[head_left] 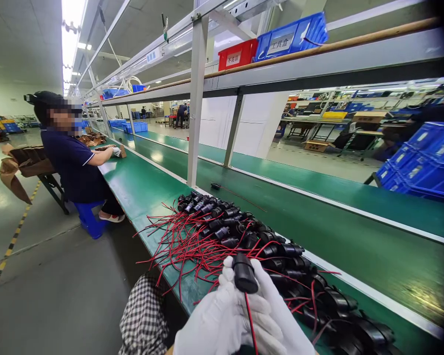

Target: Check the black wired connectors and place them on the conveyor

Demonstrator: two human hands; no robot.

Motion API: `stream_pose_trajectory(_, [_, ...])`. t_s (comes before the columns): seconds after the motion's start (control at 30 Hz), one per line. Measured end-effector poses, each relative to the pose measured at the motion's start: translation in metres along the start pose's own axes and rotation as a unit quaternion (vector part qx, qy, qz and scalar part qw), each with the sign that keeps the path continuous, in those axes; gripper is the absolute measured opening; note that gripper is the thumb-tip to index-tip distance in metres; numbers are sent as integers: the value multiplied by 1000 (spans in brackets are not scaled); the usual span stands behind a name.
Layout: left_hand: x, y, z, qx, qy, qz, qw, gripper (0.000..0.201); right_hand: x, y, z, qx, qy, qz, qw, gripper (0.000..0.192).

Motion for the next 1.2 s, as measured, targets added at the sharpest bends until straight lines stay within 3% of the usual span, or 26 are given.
stream_pose_trajectory(0.1, [-4, 4, 4, 105, -45, 4, 993, 56, -6, -2, -11, -165, 16, -49, 985, 52])
stream_pose_trajectory(0.17, [-9, 3, 10, 204, -74, -23, 976, 59, -10, 0, -20, -301, 36, -74, 950, 55])
stream_pose_trajectory(0.23, [-14, 2, 17, 303, -92, -15, 948, 57, -13, 0, -30, -429, 66, -90, 897, 55])
stream_pose_trajectory(0.33, [-22, 4, 30, 407, -116, 47, 905, 58, -18, -8, -43, -579, 166, -103, 791, 67])
stream_pose_trajectory(0.43, [-26, 3, 38, 483, -122, 49, 866, 61, -26, -25, -46, -640, 257, -135, 711, 81])
stream_pose_trajectory(0.5, [-27, 2, 42, 528, -118, 46, 839, 63, -30, -34, -44, -651, 284, -162, 685, 76])
stream_pose_trajectory(0.57, [-28, 0, 44, 569, -113, 39, 813, 64, -32, -39, -43, -651, 295, -176, 676, 66])
stream_pose_trajectory(0.67, [-29, -5, 47, 619, -120, 39, 776, 68, -33, -35, -45, -639, 307, -193, 678, 55])
stream_pose_trajectory(0.73, [-30, -6, 47, 633, -126, 63, 762, 69, -31, -26, -46, -624, 295, -195, 697, 48])
stream_pose_trajectory(0.83, [-32, -4, 44, 649, -140, 126, 737, 54, -23, -8, -43, -567, 233, -146, 777, 41])
stream_pose_trajectory(0.97, [-33, -9, 34, 696, -195, 170, 670, 54, -15, 8, -23, -390, 179, -143, 892, 56])
stream_pose_trajectory(1.07, [-33, -16, 30, 708, -245, 221, 625, 51, -12, 12, -10, -258, 176, -151, 938, 54])
stream_pose_trajectory(1.13, [-32, -18, 31, 694, -236, 240, 636, 44, -12, 13, -9, -258, 175, -134, 941, 55])
stream_pose_trajectory(1.2, [-29, -18, 34, 655, -200, 240, 688, 40, -12, 12, -12, -299, 174, -117, 931, 61])
Point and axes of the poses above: each hand's wrist, its own x-axis towards the middle knuckle, its own y-axis out of the back of the hand, z = x × y, the point moved 4 cm from there along x, towards the middle knuckle, and after that the axes turned 6 degrees about -z, right-handed, at the moved point
